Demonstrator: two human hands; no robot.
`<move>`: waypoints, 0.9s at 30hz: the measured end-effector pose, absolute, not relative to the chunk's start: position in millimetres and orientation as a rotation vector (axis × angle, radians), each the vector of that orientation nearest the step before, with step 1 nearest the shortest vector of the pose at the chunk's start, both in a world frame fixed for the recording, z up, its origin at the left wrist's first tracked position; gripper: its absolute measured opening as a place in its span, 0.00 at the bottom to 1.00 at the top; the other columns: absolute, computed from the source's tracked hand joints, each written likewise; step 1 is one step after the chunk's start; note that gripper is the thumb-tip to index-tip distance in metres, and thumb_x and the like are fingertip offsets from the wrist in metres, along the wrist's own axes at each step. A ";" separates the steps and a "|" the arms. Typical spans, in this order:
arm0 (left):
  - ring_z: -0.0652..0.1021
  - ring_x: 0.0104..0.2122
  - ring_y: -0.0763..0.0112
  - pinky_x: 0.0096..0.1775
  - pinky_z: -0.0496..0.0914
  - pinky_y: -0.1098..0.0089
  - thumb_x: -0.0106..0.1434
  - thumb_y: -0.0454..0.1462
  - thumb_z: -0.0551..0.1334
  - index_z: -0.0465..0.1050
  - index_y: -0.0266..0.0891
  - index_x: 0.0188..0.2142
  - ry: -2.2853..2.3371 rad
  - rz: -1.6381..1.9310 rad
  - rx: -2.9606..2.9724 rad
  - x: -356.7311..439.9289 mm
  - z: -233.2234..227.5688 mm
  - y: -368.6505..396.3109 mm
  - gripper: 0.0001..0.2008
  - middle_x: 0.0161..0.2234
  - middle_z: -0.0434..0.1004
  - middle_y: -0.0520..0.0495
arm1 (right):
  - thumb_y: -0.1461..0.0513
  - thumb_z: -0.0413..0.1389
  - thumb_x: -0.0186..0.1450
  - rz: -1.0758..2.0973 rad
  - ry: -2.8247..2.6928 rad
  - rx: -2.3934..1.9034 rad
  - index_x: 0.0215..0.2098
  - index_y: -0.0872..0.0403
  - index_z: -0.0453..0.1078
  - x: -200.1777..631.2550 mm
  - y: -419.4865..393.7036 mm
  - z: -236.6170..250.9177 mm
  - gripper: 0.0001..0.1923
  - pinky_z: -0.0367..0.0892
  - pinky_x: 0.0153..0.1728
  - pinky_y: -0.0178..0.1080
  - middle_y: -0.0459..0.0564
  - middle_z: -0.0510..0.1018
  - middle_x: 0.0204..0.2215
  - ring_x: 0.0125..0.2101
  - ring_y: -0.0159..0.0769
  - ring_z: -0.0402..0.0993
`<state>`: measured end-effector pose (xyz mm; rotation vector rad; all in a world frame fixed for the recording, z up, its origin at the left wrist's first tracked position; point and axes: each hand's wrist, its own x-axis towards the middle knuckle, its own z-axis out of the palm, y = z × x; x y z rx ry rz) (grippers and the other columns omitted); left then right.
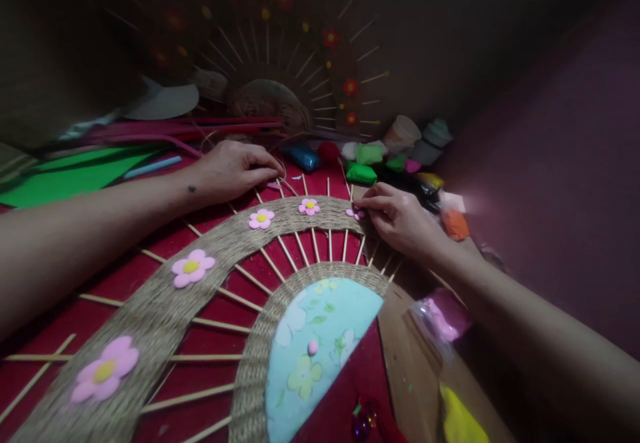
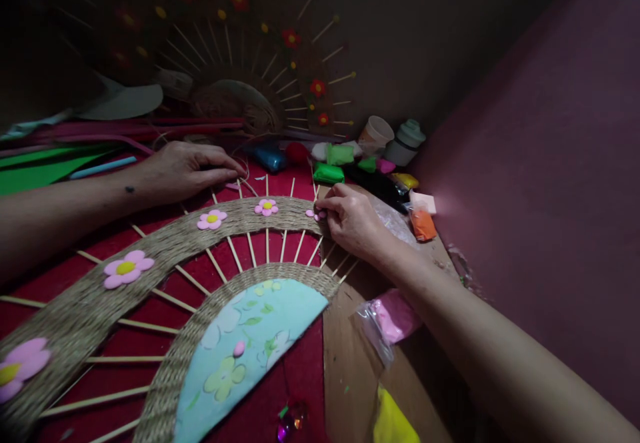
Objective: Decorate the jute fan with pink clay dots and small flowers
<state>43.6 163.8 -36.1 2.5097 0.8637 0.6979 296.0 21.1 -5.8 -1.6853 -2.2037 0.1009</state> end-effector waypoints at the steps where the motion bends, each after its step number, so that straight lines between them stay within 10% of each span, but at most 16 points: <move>1: 0.77 0.39 0.63 0.45 0.68 0.66 0.59 0.45 0.55 0.79 0.35 0.37 0.864 0.702 2.507 43.8 -35.9 163.6 0.18 0.37 0.80 0.42 | 0.74 0.49 0.58 0.093 -2.230 -1.694 0.38 0.57 0.77 295.1 19.2 -4.4 0.17 0.66 0.32 0.34 0.52 0.76 0.34 0.33 0.33 0.72; 27: 0.76 0.40 0.64 0.45 0.68 0.65 0.59 0.49 0.55 0.79 0.41 0.37 0.901 0.672 2.507 43.2 -35.5 164.4 0.19 0.38 0.80 0.47 | 0.73 0.47 0.58 0.065 -2.156 -1.631 0.43 0.55 0.73 300.8 7.3 -1.7 0.20 0.67 0.37 0.38 0.53 0.74 0.38 0.36 0.35 0.72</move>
